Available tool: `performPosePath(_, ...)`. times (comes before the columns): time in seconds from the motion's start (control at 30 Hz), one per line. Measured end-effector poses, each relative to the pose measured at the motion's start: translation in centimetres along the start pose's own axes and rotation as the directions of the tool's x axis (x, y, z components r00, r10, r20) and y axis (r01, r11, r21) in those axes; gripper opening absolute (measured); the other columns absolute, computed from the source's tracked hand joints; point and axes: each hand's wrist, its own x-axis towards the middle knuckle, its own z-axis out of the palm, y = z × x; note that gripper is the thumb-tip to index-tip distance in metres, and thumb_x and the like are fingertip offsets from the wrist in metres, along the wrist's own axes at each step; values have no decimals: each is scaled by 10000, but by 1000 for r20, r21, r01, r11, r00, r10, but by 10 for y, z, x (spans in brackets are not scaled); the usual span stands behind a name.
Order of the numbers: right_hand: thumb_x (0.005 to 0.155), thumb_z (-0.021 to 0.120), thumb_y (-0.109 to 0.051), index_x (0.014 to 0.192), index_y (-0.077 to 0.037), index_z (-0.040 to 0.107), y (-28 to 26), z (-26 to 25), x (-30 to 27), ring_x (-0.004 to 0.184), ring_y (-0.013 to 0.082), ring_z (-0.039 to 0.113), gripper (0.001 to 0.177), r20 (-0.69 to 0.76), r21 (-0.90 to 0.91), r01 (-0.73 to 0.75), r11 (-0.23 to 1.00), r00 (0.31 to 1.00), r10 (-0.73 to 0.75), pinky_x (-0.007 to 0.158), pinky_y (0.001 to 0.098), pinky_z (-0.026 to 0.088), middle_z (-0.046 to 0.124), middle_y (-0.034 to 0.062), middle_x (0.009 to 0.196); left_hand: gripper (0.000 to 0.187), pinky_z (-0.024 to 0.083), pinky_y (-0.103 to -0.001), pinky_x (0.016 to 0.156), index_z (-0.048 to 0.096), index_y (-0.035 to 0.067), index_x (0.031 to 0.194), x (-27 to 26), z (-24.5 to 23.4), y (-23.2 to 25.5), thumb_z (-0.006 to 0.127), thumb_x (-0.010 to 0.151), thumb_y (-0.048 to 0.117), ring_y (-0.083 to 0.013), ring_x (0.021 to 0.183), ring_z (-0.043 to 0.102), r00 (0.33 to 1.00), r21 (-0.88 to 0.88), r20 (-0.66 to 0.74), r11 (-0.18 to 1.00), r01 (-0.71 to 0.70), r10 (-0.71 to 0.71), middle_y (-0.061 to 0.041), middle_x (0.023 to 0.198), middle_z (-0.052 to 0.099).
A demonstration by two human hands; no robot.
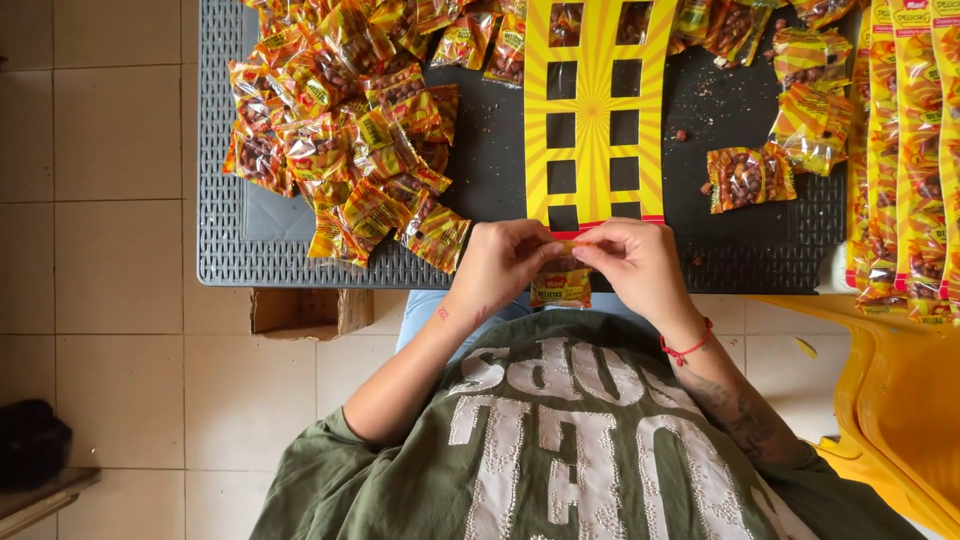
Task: The person inserts individual small bags of snacks into the cut-out slots of yellow cardboard display units and then moves the completed displays to a stack.
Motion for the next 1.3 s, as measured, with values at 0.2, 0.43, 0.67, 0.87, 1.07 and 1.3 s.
performPosePath(0.2, 908, 741, 63, 931, 10, 739, 27, 10, 22, 644, 240, 702, 58, -76, -197, 10, 980, 997, -25, 574, 353, 571, 692, 145, 720, 89, 591, -488, 697, 701, 96, 871, 28, -2, -15, 729, 884, 179, -387, 729, 731, 996, 449, 17, 891, 70, -87, -99, 719, 744)
performPosePath(0.43, 916, 729, -23, 923, -19, 686, 18, -1, 38, 754, 399, 696, 44, 18, -483, 35, 875, 999, -30, 627, 488, 539, 677, 160, 741, 167, 601, -475, 676, 659, 120, 830, 55, 7, -44, 700, 904, 264, -385, 739, 730, 999, 608, 46, 794, -15, -16, -109, 717, 716)
performPosePath(0.67, 934, 723, -40, 908, -42, 703, 37, -5, 65, 748, 352, 712, 32, 13, -533, -15, 846, 1000, 26, 660, 461, 547, 710, 113, 719, 221, 599, -419, 584, 599, 182, 815, 66, 14, -59, 704, 904, 355, -302, 624, 725, 999, 776, -28, 628, 49, -43, -32, 624, 649)
performPosePath(0.87, 876, 771, -122, 832, -83, 684, 19, -4, 67, 680, 298, 696, 105, 23, -623, -76, 779, 993, 115, 646, 420, 552, 677, 42, 636, 239, 622, -395, 591, 627, 174, 821, 76, 6, -49, 759, 869, 367, -290, 650, 745, 990, 776, -39, 620, 115, -134, -43, 672, 688)
performPosePath(1.07, 935, 770, -46, 965, -11, 699, -20, 27, 42, 769, 346, 687, 85, -69, -638, 222, 737, 937, -342, 663, 411, 561, 657, 161, 822, 272, 618, -462, 599, 614, 147, 871, 72, 3, -39, 801, 822, 338, -337, 672, 742, 987, 769, -112, 620, 158, -112, -90, 704, 697)
performPosePath(1.3, 957, 710, -111, 1246, 33, 667, 7, 50, 22, 1287, 411, 594, 326, 131, -540, 421, 729, 898, -421, 1100, 516, 482, 680, 204, 1267, 361, 542, -455, 829, 597, 124, 1164, 74, -66, -25, 697, 818, 141, -330, 1083, 632, 899, 840, -385, 482, 247, 210, -98, 1165, 643)
